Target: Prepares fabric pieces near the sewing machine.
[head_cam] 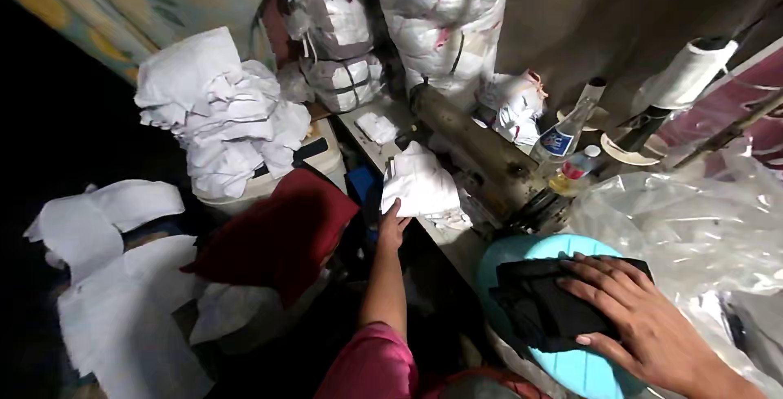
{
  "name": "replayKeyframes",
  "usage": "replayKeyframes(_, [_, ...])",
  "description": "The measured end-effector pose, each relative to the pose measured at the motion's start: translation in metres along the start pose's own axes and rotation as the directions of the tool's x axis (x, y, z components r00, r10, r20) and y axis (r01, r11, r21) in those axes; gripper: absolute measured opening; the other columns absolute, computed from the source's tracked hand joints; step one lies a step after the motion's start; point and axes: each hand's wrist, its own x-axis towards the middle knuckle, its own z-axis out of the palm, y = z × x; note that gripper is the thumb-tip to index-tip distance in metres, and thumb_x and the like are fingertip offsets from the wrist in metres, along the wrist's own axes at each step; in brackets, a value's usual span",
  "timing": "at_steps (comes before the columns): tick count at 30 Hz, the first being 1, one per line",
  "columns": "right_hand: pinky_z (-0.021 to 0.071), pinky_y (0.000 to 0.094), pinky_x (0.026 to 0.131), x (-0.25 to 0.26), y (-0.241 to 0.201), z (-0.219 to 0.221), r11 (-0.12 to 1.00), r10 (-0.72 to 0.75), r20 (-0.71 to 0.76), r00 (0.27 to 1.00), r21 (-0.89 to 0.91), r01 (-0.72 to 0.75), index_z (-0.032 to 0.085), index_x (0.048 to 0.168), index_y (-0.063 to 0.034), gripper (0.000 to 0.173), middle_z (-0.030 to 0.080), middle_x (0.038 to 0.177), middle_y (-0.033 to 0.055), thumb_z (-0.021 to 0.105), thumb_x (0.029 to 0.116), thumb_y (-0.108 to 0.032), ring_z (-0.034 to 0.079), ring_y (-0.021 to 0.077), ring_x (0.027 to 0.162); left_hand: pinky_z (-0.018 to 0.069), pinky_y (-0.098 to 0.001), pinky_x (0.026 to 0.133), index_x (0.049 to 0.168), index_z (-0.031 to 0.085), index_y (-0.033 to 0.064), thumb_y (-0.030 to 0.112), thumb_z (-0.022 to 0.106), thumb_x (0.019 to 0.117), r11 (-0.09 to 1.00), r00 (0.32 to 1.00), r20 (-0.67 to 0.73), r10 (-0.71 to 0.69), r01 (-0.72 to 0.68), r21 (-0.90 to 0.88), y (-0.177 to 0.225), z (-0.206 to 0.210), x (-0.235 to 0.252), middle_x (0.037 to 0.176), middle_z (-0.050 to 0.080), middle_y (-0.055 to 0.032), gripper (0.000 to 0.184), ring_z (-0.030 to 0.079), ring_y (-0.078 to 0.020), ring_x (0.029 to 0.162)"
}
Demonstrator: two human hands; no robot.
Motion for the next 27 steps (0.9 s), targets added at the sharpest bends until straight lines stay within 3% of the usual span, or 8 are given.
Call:
replayKeyframes(4, [0.0334,0.0483,0.117,0.001,-0.005,0.001,1.000,0.005,-0.006,1.000,-0.019,-0.005,0.059,0.135,-0.0250,0.067,0.062,0.141,0.0064,0.026,0.1001,-0.072,0.052,0.0257,0.138,0.0565,-0.0486,0.097,0.158,0.021,0.0036,0.022,0.065,0.1021,0.974,0.994,-0.083,0.074,-0.054,0.220,0.009,0.012,0.003,0.146,0.048,-0.0295,0.074,0.060,-0.0383,0.123])
replayKeyframes(6, [0.0349,0.0495,0.116,0.001,-0.006,0.001,1.000,0.005,-0.011,1.000,-0.031,-0.006,0.060,0.135,-0.0246,0.068,0.063,0.140,0.0076,0.025,0.1005,-0.072,0.053,0.0268,0.137,0.0441,-0.0493,0.111,0.158,0.021,-0.0038,0.022,0.069,0.0986,0.842,0.951,-0.135,0.279,-0.175,0.510,0.016,0.018,-0.013,0.153,0.041,-0.0314,0.081,0.047,-0.0392,0.138])
replayKeyframes(10, [0.0388,0.0520,0.113,0.005,-0.009,-0.001,1.000,-0.006,-0.017,1.000,-0.029,0.005,0.060,0.135,-0.0240,0.068,0.063,0.138,0.0093,0.025,0.1015,-0.070,0.055,0.0291,0.134,0.0447,-0.0478,0.111,0.149,0.041,-0.0083,0.014,0.062,0.0991,0.494,0.690,0.311,0.653,-0.700,0.517,0.025,0.045,-0.114,0.148,0.048,-0.0307,0.059,0.052,-0.0380,0.134])
replayKeyframes(14, [0.0371,0.0604,0.115,0.009,-0.016,-0.013,0.997,-0.017,0.005,1.000,0.078,0.017,0.061,0.138,-0.0196,0.061,0.061,0.143,0.0114,0.040,0.1011,-0.063,0.052,0.0337,0.139,0.0444,-0.0455,0.113,0.137,0.063,0.0034,0.046,0.054,0.1021,0.150,0.249,0.898,0.363,-0.967,0.208,0.014,0.082,-0.236,0.137,0.065,-0.0125,0.055,0.059,-0.0222,0.130])
replayKeyframes(18, [0.0372,0.0568,0.116,-0.023,0.004,-0.024,0.982,0.155,-0.256,0.954,0.143,-0.121,0.068,0.124,-0.0156,0.052,0.068,0.132,0.0102,0.039,0.1059,-0.054,0.056,0.0316,0.134,0.0485,-0.0569,0.102,0.141,0.062,0.0124,0.072,0.051,0.0921,-0.179,0.152,0.959,0.239,-0.964,0.197,-0.028,0.094,-0.262,0.137,0.066,-0.0121,0.078,0.063,-0.0309,0.124])
replayKeyframes(21, [0.0496,0.0537,0.099,-0.082,0.050,-0.016,0.847,0.531,-0.394,0.750,0.276,-0.454,0.073,0.106,-0.0038,0.032,0.073,0.108,0.0145,0.050,0.1018,-0.026,0.066,0.0337,0.111,0.0484,-0.0600,0.101,0.138,0.063,0.0052,0.071,0.053,0.0914,-0.227,0.190,0.967,0.169,-0.947,0.225,-0.023,0.099,-0.264,0.135,0.066,-0.0168,0.081,0.063,-0.0371,0.122])
replayKeyframes(24, [0.0460,0.0555,0.106,-0.135,0.097,-0.021,0.399,0.905,-0.020,0.425,0.389,-0.831,0.064,0.117,0.0087,0.027,0.064,0.119,0.0286,0.050,0.1022,-0.008,0.059,0.0432,0.120,0.0471,-0.0640,0.100,0.140,0.061,0.0049,0.069,0.057,0.0884,-0.288,0.248,0.965,0.079,-0.922,0.260,-0.013,0.111,-0.279,0.135,0.065,-0.0184,0.083,0.063,-0.0416,0.122])
replayKeyframes(27, [0.0435,0.0598,0.107,-0.173,0.135,-0.022,0.044,0.940,0.314,0.135,0.278,-0.960,0.059,0.128,0.0094,0.034,0.058,0.131,0.0330,0.051,0.1042,-0.013,0.056,0.0462,0.126,0.0408,-0.0675,0.106,0.153,0.046,0.0073,0.073,0.068,0.0749,-0.340,0.360,0.933,-0.009,-0.879,0.336,-0.021,0.123,-0.289,0.148,0.055,-0.0180,0.105,0.054,-0.0428,0.133])
